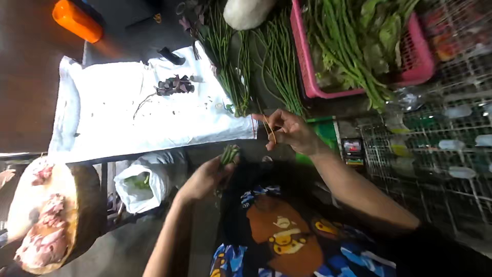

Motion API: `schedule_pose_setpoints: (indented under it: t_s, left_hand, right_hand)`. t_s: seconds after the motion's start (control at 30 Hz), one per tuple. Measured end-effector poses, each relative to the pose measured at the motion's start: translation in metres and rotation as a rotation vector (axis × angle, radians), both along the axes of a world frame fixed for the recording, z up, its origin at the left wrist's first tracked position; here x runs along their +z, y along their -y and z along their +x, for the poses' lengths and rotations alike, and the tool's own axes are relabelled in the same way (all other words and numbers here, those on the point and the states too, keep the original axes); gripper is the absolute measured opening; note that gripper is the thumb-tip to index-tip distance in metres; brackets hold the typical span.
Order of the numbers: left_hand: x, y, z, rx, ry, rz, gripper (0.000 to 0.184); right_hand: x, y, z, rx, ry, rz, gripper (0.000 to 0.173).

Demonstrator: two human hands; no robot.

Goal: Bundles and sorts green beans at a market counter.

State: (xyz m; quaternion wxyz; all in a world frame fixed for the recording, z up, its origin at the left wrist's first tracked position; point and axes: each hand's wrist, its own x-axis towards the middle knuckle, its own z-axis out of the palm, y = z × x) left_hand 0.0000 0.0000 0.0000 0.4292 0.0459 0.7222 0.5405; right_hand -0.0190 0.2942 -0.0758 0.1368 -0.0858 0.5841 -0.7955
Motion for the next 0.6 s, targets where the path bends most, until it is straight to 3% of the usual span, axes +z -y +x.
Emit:
schedule_pose_setpoints:
  t_s: [0.07, 0.17, 0.3, 0.4, 0.5, 0.6]
  left_hand:
    - [-0.024, -0.019, 0.013, -0.066, 0.028, -0.022, 0.029]
    - [-0.024, -0.04, 0.022, -0.182, -0.009, -0.047, 0.03]
    - [-0.016, -0.06, 0.027, -0.322, -0.107, -0.007, 0.026]
    - [-0.022, -0.067, 0.027, -0.288, -0.176, 0.019, 0.029]
    - [-0.031, -0.068, 0.026, -0.206, -0.169, -0.025, 0.03]
    - [-0.042, -0.072, 0.03, -0.098, -0.104, 0.075, 0.033]
  right_hand:
    - [0.012, -0.004, 0.013, 0.145, -0.118, 0.193, 0.068]
    - [0.029, -0.005, 0.026, 0.367, -0.202, 0.364, 0.08]
    - [0.007, -0.006, 0.037, 0.474, -0.142, 0.25, 0.067]
    - [-0.027, -0.017, 0.056, 0.391, -0.08, 0.113, 0.042]
    - [-0.034, -0.019, 0.075, 0.238, 0.045, 0.291, 0.025]
    - [-0.022, -0.012, 0.081, 0.179, 0.038, 0.42, 0.029]
